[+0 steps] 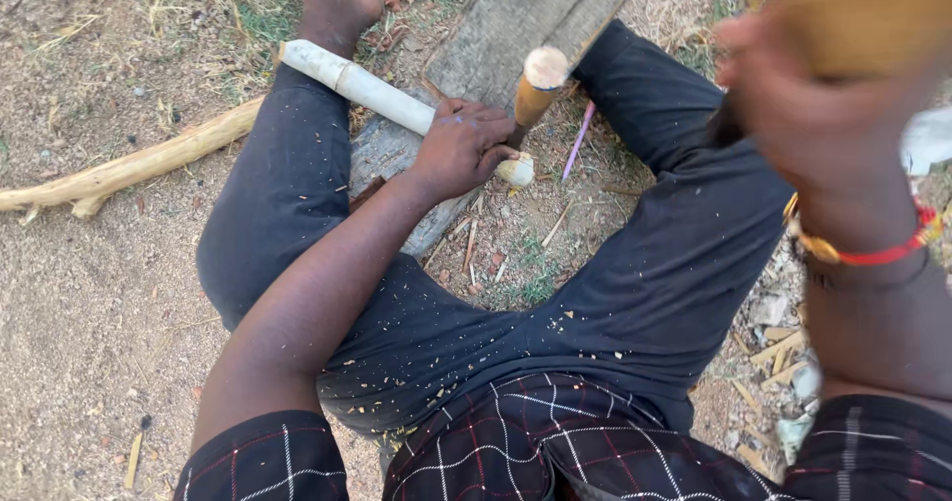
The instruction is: The person sits on the ground and uses a chisel and a wooden mallet to carve a piece of light-colored wood. They repeatedly strike the chisel to remove wood shavings and shape the object, occasionally adjusting the wood's position on a larger log used as a workbench.
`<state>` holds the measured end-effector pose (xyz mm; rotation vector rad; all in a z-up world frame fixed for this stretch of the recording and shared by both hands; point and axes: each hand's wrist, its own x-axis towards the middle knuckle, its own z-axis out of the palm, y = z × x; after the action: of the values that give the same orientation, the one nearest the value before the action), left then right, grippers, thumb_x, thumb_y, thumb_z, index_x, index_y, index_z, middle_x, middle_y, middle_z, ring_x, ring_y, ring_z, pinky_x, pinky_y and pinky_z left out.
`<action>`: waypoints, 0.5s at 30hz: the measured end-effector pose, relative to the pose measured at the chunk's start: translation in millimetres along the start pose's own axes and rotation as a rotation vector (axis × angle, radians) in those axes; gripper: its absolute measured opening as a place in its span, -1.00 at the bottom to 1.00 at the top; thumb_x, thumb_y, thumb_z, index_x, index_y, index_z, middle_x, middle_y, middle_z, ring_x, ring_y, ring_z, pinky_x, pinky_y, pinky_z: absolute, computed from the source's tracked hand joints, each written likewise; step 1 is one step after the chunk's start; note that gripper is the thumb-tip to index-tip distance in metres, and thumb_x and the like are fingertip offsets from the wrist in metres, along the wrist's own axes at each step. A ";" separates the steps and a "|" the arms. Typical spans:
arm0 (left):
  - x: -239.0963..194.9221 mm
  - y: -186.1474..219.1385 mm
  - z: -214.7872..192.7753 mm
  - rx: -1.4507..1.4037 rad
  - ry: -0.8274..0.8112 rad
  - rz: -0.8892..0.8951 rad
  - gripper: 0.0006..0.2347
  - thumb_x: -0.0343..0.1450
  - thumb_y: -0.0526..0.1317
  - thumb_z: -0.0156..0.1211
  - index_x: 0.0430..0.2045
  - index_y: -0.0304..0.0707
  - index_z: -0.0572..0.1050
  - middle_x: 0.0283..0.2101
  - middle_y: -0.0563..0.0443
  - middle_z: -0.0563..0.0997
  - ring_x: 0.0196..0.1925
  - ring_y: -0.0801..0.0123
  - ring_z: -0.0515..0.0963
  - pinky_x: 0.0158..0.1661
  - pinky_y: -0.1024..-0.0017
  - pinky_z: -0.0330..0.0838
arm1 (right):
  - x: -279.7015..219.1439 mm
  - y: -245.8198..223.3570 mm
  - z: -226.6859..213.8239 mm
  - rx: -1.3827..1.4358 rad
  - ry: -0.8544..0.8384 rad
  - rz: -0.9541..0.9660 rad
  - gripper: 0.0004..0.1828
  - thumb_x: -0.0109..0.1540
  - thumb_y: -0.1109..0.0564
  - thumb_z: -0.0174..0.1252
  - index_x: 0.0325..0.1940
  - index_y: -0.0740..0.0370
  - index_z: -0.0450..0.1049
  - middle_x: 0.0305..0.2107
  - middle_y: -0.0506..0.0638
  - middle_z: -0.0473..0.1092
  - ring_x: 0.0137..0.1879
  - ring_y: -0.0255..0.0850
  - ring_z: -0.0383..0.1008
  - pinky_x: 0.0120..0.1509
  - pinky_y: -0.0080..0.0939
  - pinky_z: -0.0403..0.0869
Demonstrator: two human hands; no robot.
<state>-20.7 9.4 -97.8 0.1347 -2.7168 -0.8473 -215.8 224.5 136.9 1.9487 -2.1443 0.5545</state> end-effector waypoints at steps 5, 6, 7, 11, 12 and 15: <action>-0.7 1.9 -0.7 -0.056 0.115 0.101 -0.82 0.42 -0.09 0.21 -0.19 -0.08 0.52 -0.14 0.09 0.60 0.00 0.18 0.56 0.05 0.12 0.19 | 26.9 -12.3 -3.2 -0.475 -0.128 -0.157 -0.24 0.01 0.10 0.53 0.32 0.10 0.57 -0.43 0.01 0.50 -0.34 -0.13 0.54 -0.32 -0.18 0.50; -0.9 2.2 -0.8 -0.079 0.136 0.125 -0.82 0.42 -0.09 0.21 -0.19 -0.07 0.53 -0.13 0.10 0.60 -0.01 0.19 0.56 0.03 0.12 0.19 | 23.9 -11.3 0.3 -0.442 -0.143 -0.143 -0.23 0.00 0.11 0.53 0.32 0.11 0.57 -0.41 0.02 0.52 -0.33 -0.12 0.55 -0.32 -0.18 0.51; -0.1 1.9 -1.4 -0.067 0.108 0.111 -0.83 0.42 -0.08 0.21 -0.21 -0.09 0.52 -0.15 0.09 0.59 0.00 0.20 0.57 0.04 0.12 0.19 | 18.5 -8.1 2.6 -0.296 -0.069 -0.104 -0.34 0.10 0.12 0.50 0.29 0.20 0.53 -0.35 0.06 0.51 -0.29 -0.11 0.56 -0.24 -0.15 0.52; 6.7 1.4 -5.5 -0.034 0.047 0.066 -0.83 0.44 -0.07 0.21 -0.27 -0.12 0.49 -0.22 0.09 0.58 -0.02 0.21 0.58 0.04 0.12 0.19 | -0.4 12.3 17.5 0.118 0.162 0.081 -0.42 0.14 0.12 0.46 0.24 0.22 0.53 -0.35 0.08 0.50 -0.28 -0.07 0.55 -0.23 -0.12 0.51; 5.3 2.1 -5.0 -0.033 0.034 0.053 -0.82 0.44 -0.06 0.21 -0.27 -0.12 0.49 -0.23 0.10 0.58 -0.03 0.21 0.58 0.04 0.11 0.19 | -2.5 19.0 19.2 0.100 0.148 0.082 -0.44 0.15 0.13 0.45 0.23 0.23 0.53 -0.35 0.09 0.49 -0.28 -0.06 0.55 -0.23 -0.11 0.50; 4.6 1.8 -3.9 -0.031 0.044 0.070 -0.80 0.44 -0.06 0.20 -0.27 -0.16 0.46 -0.23 0.07 0.56 0.01 0.20 0.58 0.04 0.12 0.20 | -1.3 32.2 19.7 -0.052 0.086 0.040 -0.50 0.19 0.13 0.42 0.19 0.24 0.52 -0.35 0.10 0.48 -0.28 -0.03 0.55 -0.22 -0.09 0.49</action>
<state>-23.9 8.0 -92.6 0.0508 -2.6494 -0.8560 -245.3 219.9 113.7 1.8250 -2.1275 0.5729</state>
